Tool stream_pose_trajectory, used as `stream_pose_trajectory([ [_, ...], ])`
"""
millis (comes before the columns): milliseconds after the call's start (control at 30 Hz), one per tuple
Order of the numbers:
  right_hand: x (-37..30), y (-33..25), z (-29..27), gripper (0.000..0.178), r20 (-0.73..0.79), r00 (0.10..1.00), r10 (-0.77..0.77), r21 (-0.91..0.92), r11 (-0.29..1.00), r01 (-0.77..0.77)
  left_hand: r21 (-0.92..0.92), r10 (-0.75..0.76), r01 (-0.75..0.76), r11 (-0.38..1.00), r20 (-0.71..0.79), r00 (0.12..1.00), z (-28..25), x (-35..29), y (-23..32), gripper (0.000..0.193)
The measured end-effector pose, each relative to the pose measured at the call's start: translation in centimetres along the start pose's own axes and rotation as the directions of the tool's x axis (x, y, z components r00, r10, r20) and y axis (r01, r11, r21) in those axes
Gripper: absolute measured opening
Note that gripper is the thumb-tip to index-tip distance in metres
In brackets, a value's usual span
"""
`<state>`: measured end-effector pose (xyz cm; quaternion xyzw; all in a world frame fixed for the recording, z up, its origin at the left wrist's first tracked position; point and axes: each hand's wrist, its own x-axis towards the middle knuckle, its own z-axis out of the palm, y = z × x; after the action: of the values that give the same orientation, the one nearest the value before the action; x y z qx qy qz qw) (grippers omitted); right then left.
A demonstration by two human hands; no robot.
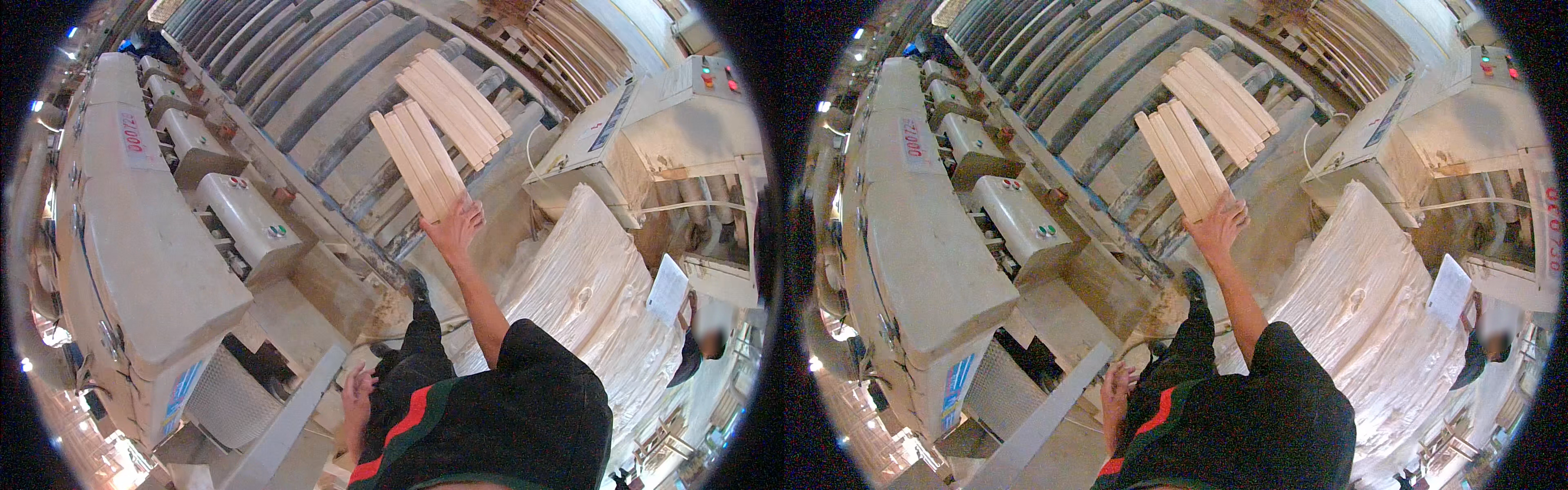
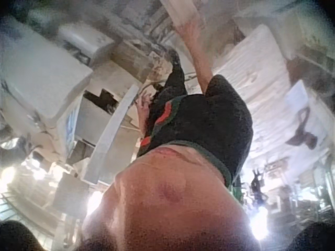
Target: The person repeatedly picks up small wooden planks from a conveyor and places them into a machine hopper. The action is continuous and repetitive throughout the clip, with the person handling the planks by hand.
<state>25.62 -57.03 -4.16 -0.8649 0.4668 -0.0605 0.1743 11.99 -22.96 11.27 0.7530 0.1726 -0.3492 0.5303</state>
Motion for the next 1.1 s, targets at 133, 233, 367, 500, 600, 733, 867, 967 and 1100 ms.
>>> stream_pose_trajectory([
  [133, 0.8, -1.3, -1.4, 0.112, 0.001, 0.994, -0.11, 0.01, 0.994, 0.11, -0.008, 0.006, -0.006, 1.0, 0.01, 1.0, 0.1, -0.5, 0.2, 0.041],
  [233, 3.3, -2.3, 0.6, 0.113, 0.039, 0.985, -0.171, -0.017, 0.985, 0.171, -0.006, 0.014, -0.014, 1.0, 0.027, 1.0, -0.2, -0.5, -0.8, 0.04],
  [367, 5.6, -3.5, 0.9, 0.113, 0.169, 0.968, -0.186, 0.014, 0.982, 0.186, -0.032, -0.027, 0.028, 0.999, 0.022, 0.999, -0.7, -0.5, -1.5, 0.041],
  [500, 5.9, -3.1, 1.2, 0.108, 0.09, 0.98, -0.175, 0.016, 0.985, 0.175, -0.065, -0.013, 0.017, 0.998, 0.065, 0.998, -0.8, 0.2, -1.3, 0.041],
  [600, 4.7, -3.7, -0.2, 0.106, 0.128, 0.98, -0.154, 0.081, 0.986, 0.144, -0.036, 0.034, -0.031, 0.999, 0.089, 0.995, -0.4, 0.3, -0.4, 0.041],
  [733, 2.2, -2.3, -2.8, 0.099, 0.33, 0.932, -0.15, 0.4, 0.916, 0.005, -0.017, 0.097, -0.095, 0.995, 0.123, 0.988, -1.4, 0.7, -0.7, 0.041],
  [867, -5.3, 1.1, -4.6, 0.088, 0.334, 0.918, -0.213, 0.709, 0.699, -0.096, 0.012, 0.251, -0.258, 0.966, 0.18, 0.951, -2.9, 1.9, -2.6, 0.043],
  [967, -11.4, 3.6, -4.9, 0.083, 0.308, 0.887, -0.345, 0.808, 0.587, -0.052, 0.083, 0.256, -0.283, 0.956, 0.241, 0.936, -4.0, 0.6, -2.6, 0.041],
  [1100, -19.5, 5.7, -7.3, 0.08, 0.418, 0.758, -0.5, 0.889, 0.399, -0.226, 0.151, 0.183, -0.244, 0.958, 0.336, 0.924, -5.3, -1.5, -3.4, 0.042],
])
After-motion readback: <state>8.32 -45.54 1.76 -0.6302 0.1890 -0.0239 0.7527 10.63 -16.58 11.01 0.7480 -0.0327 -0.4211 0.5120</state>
